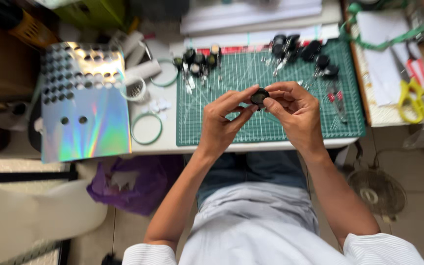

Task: The person assembles keychains by inserting small circular tokens into black plastic keychain holders. They peel tokens from a holographic sheet, place them into the holders, and set the finished units aside on the cutting mat.

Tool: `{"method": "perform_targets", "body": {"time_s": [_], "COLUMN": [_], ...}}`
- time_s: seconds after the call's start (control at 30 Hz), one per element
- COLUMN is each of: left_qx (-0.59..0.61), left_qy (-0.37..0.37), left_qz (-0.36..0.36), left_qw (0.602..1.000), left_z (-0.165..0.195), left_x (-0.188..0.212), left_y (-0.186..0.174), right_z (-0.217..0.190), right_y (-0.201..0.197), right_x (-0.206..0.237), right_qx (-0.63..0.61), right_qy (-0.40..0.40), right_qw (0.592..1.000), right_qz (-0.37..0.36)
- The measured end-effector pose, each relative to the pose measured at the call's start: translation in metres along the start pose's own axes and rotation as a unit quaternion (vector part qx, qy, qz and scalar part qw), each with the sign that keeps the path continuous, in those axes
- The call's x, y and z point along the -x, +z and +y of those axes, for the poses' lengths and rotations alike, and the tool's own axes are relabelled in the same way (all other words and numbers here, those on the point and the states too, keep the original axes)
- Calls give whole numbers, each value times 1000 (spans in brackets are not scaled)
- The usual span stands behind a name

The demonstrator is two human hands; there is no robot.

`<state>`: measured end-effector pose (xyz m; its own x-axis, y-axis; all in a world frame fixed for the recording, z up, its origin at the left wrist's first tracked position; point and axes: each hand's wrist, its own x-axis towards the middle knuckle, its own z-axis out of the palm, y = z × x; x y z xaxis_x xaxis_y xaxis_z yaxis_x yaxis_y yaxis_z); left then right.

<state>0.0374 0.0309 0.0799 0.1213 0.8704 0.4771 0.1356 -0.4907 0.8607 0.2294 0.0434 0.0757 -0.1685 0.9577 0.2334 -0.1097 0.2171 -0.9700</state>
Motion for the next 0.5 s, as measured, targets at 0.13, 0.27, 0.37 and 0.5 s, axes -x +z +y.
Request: {"method": "perform_targets", "body": {"time_s": [0.13, 0.27, 0.37, 0.5], "left_qx": [96, 133, 149, 197], "left_qy": [-53, -52, -75, -61], "left_qz": [42, 106, 124, 127], "left_qw": [993, 984, 978, 970], "left_z": [10, 3, -5, -10], "left_x": [-17, -23, -22, -21], "left_y": [5, 13, 15, 16], "right_z": [-17, -25, -28, -27], "right_y": [6, 13, 13, 13], "right_x": [-17, -27, -32, -34], "right_qx": [15, 28, 9, 22], "right_qy": [-24, -15, -8, -21], "right_qw": [999, 999, 1000, 1000], "right_qz": [17, 11, 2, -4]}}
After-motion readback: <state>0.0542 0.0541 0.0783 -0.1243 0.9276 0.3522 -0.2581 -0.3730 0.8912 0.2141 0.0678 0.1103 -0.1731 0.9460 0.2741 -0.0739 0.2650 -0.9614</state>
